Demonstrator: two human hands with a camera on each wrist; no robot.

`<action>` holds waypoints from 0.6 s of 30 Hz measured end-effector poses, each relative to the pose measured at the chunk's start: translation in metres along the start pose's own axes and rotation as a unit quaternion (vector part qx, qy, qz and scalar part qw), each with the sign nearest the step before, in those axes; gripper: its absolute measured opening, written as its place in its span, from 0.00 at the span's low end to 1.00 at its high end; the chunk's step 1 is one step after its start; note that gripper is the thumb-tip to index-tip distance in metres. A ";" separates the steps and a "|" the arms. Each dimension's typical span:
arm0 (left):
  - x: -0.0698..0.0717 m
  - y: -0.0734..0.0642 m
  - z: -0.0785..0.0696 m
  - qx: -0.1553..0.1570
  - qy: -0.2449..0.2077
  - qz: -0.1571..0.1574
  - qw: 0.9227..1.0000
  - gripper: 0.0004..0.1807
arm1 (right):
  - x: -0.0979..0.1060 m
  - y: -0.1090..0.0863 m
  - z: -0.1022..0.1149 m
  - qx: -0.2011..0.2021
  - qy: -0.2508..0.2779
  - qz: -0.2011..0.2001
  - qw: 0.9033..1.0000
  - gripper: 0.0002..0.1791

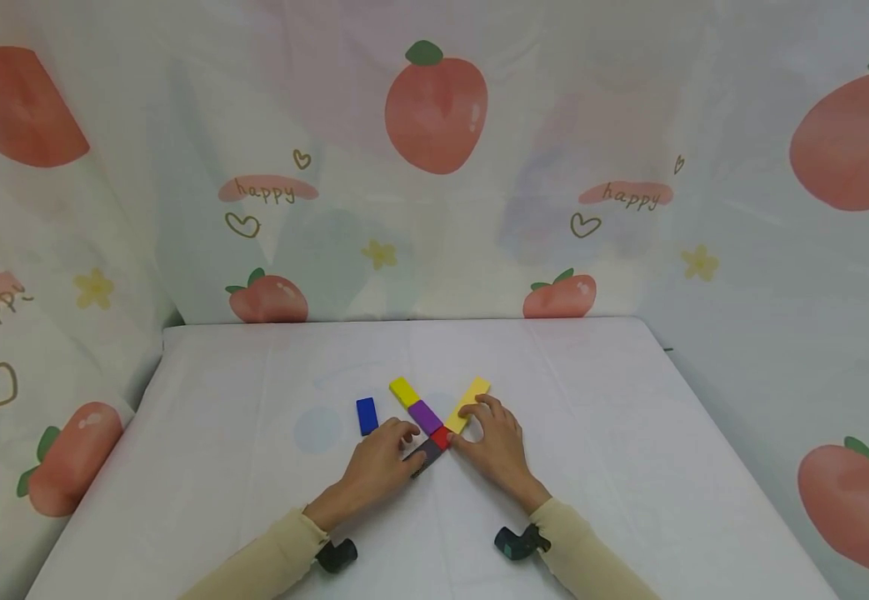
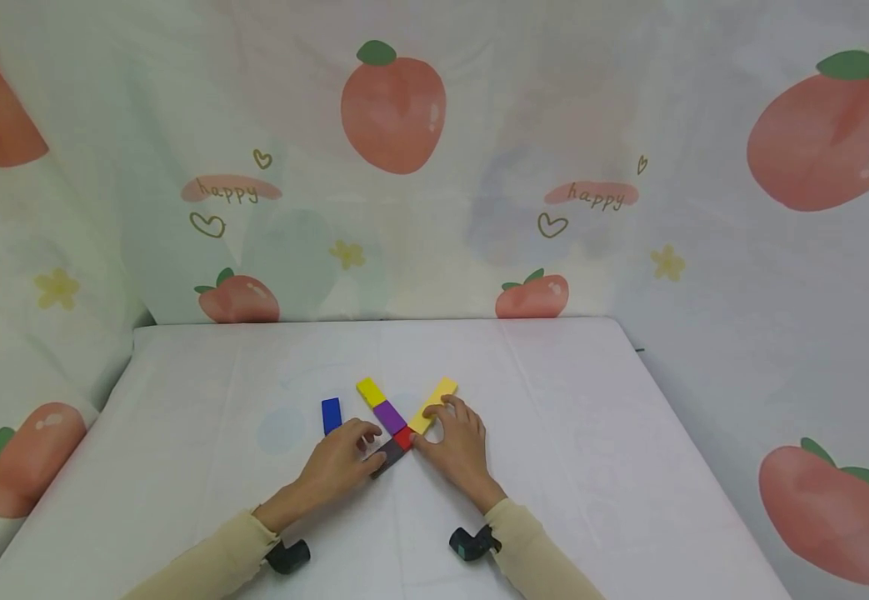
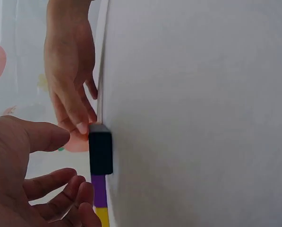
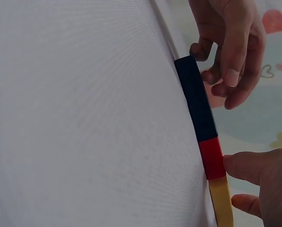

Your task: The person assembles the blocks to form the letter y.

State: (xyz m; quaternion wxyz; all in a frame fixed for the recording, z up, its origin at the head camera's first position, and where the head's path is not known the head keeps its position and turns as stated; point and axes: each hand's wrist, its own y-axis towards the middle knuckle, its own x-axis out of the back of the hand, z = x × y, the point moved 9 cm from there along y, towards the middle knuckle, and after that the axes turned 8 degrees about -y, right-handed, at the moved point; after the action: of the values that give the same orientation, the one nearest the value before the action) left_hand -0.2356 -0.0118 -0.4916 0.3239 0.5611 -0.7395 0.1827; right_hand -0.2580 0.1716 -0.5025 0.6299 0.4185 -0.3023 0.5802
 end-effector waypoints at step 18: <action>0.047 0.007 0.016 0.004 -0.021 -0.083 0.996 0.17 | 0.002 0.000 0.001 0.008 0.004 -0.012 1.000 0.19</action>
State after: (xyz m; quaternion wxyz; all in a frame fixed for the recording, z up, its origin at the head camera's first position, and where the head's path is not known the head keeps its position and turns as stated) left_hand -0.2546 -0.0536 -0.4703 0.3204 0.6252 -0.6965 0.1462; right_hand -0.2573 0.1711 -0.5003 0.6347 0.4251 -0.2898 0.5765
